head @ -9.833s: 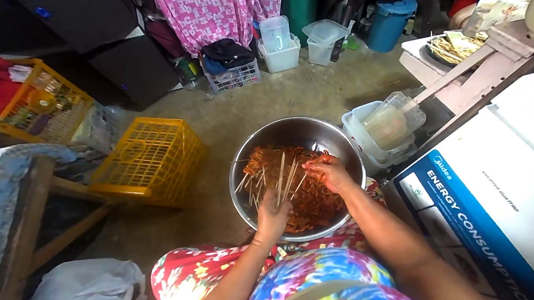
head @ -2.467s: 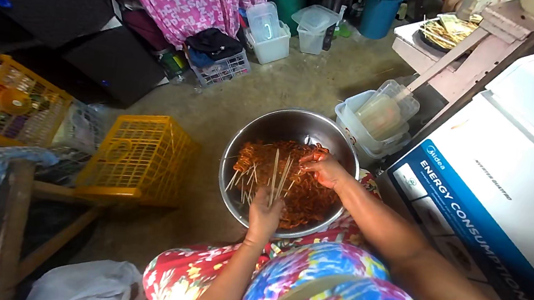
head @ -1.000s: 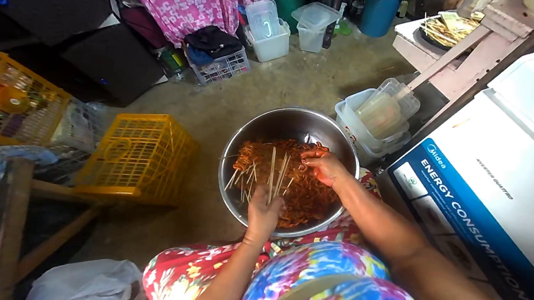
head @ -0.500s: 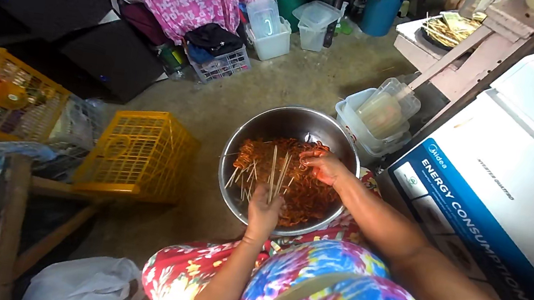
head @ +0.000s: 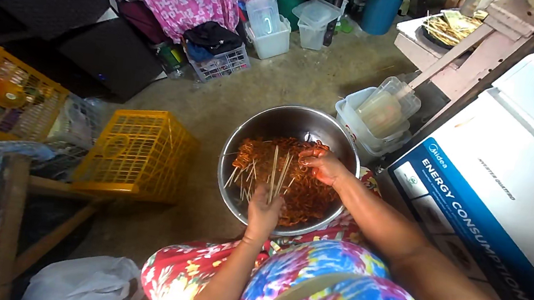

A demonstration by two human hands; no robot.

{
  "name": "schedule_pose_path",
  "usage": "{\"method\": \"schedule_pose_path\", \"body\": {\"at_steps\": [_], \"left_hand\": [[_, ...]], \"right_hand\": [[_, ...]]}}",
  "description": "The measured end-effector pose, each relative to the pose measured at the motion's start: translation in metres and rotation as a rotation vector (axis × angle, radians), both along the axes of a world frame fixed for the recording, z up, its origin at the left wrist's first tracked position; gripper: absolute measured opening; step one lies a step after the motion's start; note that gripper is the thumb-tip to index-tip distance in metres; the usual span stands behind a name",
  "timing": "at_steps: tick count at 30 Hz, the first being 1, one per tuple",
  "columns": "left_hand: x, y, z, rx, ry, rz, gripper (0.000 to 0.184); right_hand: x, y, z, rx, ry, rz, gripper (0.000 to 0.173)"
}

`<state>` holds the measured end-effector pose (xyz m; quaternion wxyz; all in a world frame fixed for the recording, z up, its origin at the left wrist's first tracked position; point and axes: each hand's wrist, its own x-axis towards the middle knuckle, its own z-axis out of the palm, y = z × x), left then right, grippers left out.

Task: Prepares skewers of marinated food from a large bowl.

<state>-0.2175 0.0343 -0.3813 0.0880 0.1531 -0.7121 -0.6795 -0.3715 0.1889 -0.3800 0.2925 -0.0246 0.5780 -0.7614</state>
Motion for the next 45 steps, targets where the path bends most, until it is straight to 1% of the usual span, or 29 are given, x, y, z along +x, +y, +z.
{"method": "schedule_pose_path", "body": {"at_steps": [6,11,15,16,19,20,22,25,27,29,30,32,35,38,40,45], "left_hand": [[0.0,0.001,0.001,0.004,-0.009,0.011,0.024],[0.0,0.001,0.001,-0.013,-0.007,0.015,0.024],[0.0,0.002,0.001,-0.003,0.0,0.02,0.023],[0.0,0.003,0.002,0.0,-0.001,0.022,0.023],[0.0,0.002,0.002,0.003,-0.01,0.024,0.023],[-0.001,0.002,0.002,0.005,-0.011,0.028,0.023],[0.0,0.002,0.002,0.008,-0.006,0.032,0.023],[0.0,0.002,0.001,0.011,0.013,0.041,0.024],[0.0,0.002,0.001,0.01,0.016,0.039,0.024],[0.0,0.002,0.001,0.006,0.016,0.033,0.024],[0.0,0.002,0.0,0.003,0.017,0.03,0.024],[0.0,0.003,0.0,-0.008,0.022,0.036,0.023],[0.0,0.003,-0.001,-0.028,0.047,0.063,0.024],[0.0,0.003,-0.001,-0.038,0.055,0.089,0.024],[0.0,0.003,-0.002,-0.048,0.057,0.089,0.025],[0.0,0.002,-0.002,-0.046,0.056,0.072,0.025]], "right_hand": [[0.0,0.0,0.0,-0.011,0.003,-0.065,0.022],[0.002,0.0,-0.001,0.043,0.059,-0.033,0.022],[0.004,-0.002,-0.001,0.067,0.036,-0.017,0.02],[0.004,-0.002,-0.001,0.063,0.031,-0.012,0.022],[0.005,-0.001,-0.001,0.029,0.071,0.043,0.034],[0.005,0.0,0.0,0.023,0.087,0.062,0.033],[0.006,0.0,0.003,0.021,0.099,0.063,0.021],[0.008,-0.003,0.002,0.005,0.077,-0.01,0.009],[0.009,-0.005,0.0,-0.008,0.088,-0.045,0.007],[0.008,-0.006,-0.004,0.009,0.15,-0.024,0.016],[0.008,-0.006,-0.005,0.032,0.181,-0.019,0.017],[0.008,-0.009,-0.006,0.089,0.208,-0.036,0.011],[0.009,-0.012,-0.003,0.109,0.112,-0.08,0.007],[0.014,-0.015,0.003,0.018,-0.1,-0.131,0.009],[0.018,-0.018,0.007,-0.039,-0.2,-0.15,0.013],[0.02,-0.018,0.011,-0.073,-0.285,-0.139,0.013]]}}
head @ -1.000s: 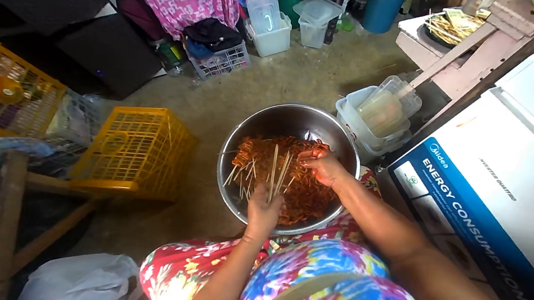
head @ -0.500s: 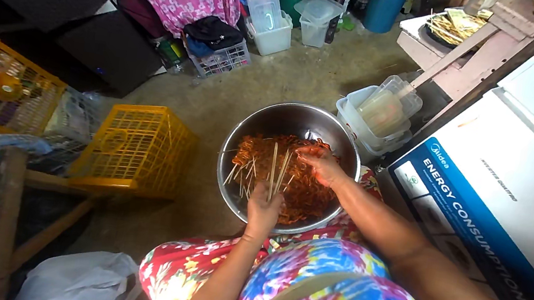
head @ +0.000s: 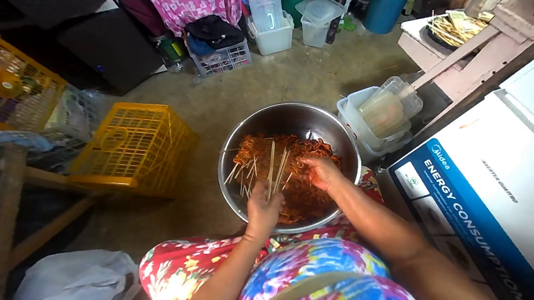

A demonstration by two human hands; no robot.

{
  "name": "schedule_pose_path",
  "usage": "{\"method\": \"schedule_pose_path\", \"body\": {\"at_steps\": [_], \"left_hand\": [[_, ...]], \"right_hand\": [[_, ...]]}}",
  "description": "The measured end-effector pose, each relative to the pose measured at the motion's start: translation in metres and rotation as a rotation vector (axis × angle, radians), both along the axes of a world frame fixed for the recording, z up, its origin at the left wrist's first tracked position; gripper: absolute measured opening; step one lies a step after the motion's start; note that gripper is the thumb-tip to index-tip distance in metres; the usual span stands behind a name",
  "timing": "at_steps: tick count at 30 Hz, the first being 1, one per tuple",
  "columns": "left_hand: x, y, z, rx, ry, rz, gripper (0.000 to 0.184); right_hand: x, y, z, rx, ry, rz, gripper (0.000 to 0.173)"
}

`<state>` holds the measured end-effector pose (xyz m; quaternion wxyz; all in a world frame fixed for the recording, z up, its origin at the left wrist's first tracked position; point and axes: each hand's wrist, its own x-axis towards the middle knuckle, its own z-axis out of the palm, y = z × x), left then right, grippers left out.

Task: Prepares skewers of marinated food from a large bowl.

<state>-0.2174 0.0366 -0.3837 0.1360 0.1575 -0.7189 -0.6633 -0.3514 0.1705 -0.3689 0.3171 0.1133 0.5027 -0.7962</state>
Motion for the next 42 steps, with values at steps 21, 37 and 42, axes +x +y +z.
{"method": "schedule_pose_path", "body": {"at_steps": [21,37,42], "left_hand": [[-0.001,0.0,0.001,0.055,-0.014,-0.004,0.023],[-0.002,0.001,0.006,-0.002,-0.096,0.013,0.026],[-0.003,0.002,0.006,-0.02,-0.118,0.024,0.027]], "right_hand": [[0.008,-0.009,-0.001,0.009,-0.008,0.009,0.019],[0.03,-0.019,-0.001,0.111,-0.001,0.1,0.013],[0.033,-0.019,0.002,0.124,0.006,0.147,0.013]]}}
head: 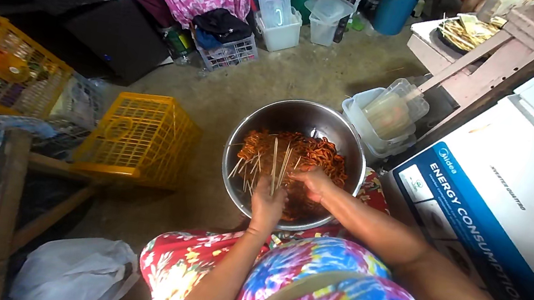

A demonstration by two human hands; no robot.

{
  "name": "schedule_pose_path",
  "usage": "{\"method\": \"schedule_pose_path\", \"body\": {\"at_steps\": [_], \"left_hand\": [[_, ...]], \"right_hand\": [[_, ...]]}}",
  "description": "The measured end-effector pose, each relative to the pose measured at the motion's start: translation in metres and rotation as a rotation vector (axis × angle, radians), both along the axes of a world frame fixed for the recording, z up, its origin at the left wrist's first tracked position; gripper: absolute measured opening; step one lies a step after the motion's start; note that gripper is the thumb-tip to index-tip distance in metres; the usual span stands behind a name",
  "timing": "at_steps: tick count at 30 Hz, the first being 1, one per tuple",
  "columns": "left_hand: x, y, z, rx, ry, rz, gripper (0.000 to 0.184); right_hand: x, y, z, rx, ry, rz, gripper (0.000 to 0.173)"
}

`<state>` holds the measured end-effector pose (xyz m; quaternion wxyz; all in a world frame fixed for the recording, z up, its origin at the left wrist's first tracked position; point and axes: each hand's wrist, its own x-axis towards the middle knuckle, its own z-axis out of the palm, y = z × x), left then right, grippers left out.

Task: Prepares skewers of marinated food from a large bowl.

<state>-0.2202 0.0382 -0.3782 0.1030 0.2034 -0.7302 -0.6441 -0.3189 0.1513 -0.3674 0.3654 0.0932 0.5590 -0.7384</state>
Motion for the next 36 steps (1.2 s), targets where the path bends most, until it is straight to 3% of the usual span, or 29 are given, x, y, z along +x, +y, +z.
{"method": "schedule_pose_path", "body": {"at_steps": [5,13,17,19,21,24,29,33,36], "left_hand": [[0.0,-0.001,0.0,0.014,0.015,0.014,0.026],[0.001,-0.002,-0.001,-0.015,0.025,-0.018,0.029],[0.001,-0.003,-0.002,-0.024,0.023,0.002,0.028],[0.0,-0.004,-0.003,-0.007,0.027,0.038,0.028],[0.0,-0.005,-0.006,0.009,0.024,0.059,0.027],[-0.002,-0.005,-0.006,0.02,0.013,0.057,0.027],[-0.001,-0.006,-0.006,0.024,0.015,0.046,0.028],[-0.001,-0.006,-0.004,0.028,0.013,0.053,0.027],[-0.001,-0.006,-0.004,0.042,0.03,0.071,0.026]], "right_hand": [[-0.003,0.005,-0.005,-0.034,0.037,0.102,0.015],[-0.002,0.001,-0.008,0.016,0.111,0.148,0.03],[-0.013,0.01,-0.004,0.037,0.26,0.263,0.026],[-0.027,0.02,-0.01,0.156,0.401,0.289,0.024],[-0.04,0.028,-0.019,0.411,0.568,0.395,0.022],[-0.045,0.029,-0.027,0.749,0.739,0.761,0.021],[-0.027,0.01,-0.024,0.938,0.779,1.124,0.031],[-0.032,0.013,-0.018,0.938,0.808,1.049,0.027],[-0.041,0.027,-0.015,0.677,0.826,0.664,0.022]]}}
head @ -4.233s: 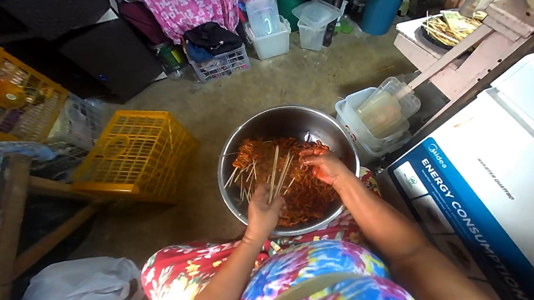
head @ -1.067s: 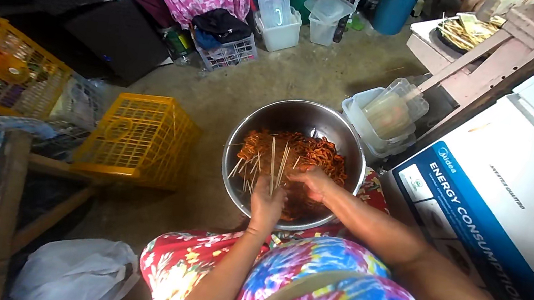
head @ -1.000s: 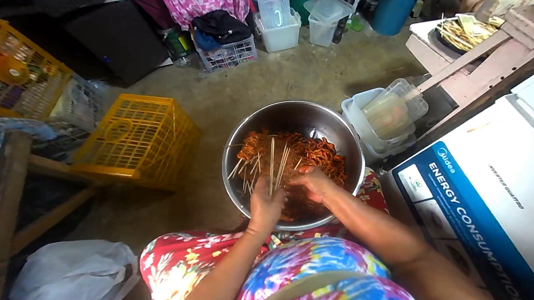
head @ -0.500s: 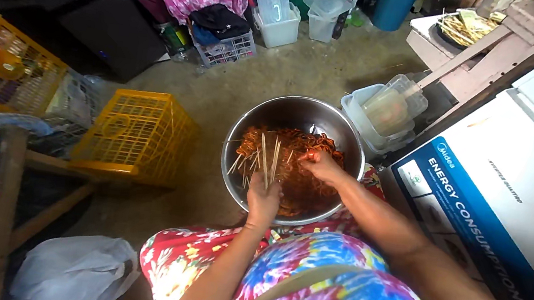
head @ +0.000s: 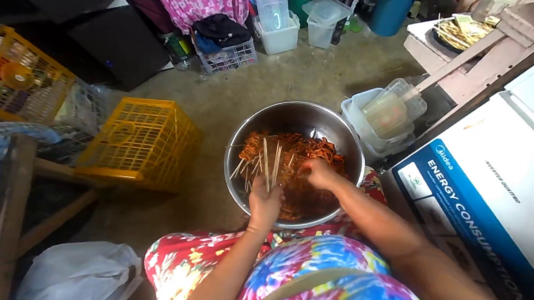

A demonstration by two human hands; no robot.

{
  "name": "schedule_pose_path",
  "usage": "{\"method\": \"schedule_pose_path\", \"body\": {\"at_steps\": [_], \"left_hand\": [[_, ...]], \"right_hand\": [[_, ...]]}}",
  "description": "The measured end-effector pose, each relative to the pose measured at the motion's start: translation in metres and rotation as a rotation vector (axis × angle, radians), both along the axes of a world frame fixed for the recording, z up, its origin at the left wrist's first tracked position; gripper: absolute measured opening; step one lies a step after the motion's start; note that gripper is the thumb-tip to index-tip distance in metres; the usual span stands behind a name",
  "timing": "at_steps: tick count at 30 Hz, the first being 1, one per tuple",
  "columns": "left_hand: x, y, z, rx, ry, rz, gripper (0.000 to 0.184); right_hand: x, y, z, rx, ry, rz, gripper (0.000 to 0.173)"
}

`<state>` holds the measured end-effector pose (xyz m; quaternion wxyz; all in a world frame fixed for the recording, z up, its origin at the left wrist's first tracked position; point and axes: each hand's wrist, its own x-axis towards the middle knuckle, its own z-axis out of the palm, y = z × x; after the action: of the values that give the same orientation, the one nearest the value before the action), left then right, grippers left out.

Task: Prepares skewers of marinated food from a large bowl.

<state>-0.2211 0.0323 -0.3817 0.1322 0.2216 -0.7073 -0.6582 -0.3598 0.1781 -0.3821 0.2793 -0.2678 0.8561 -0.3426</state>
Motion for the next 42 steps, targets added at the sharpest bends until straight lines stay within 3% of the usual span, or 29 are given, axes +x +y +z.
{"method": "schedule_pose_path", "body": {"at_steps": [5,14,27,42], "left_hand": [[0.002,0.002,-0.001,0.008,0.067,-0.015,0.027],[0.004,0.003,-0.001,0.002,0.124,-0.116,0.027],[0.003,0.002,-0.004,-0.024,0.087,-0.178,0.027],[0.002,0.003,-0.002,-0.085,0.033,-0.174,0.029]], "right_hand": [[-0.008,0.009,-0.008,-0.606,-0.173,-0.33,0.015],[-0.007,0.009,0.006,-0.968,-0.576,-0.547,0.017],[-0.01,0.008,0.005,-0.895,-0.648,-0.667,0.017],[-0.003,0.002,0.003,-0.819,-0.593,-0.664,0.015]]}}
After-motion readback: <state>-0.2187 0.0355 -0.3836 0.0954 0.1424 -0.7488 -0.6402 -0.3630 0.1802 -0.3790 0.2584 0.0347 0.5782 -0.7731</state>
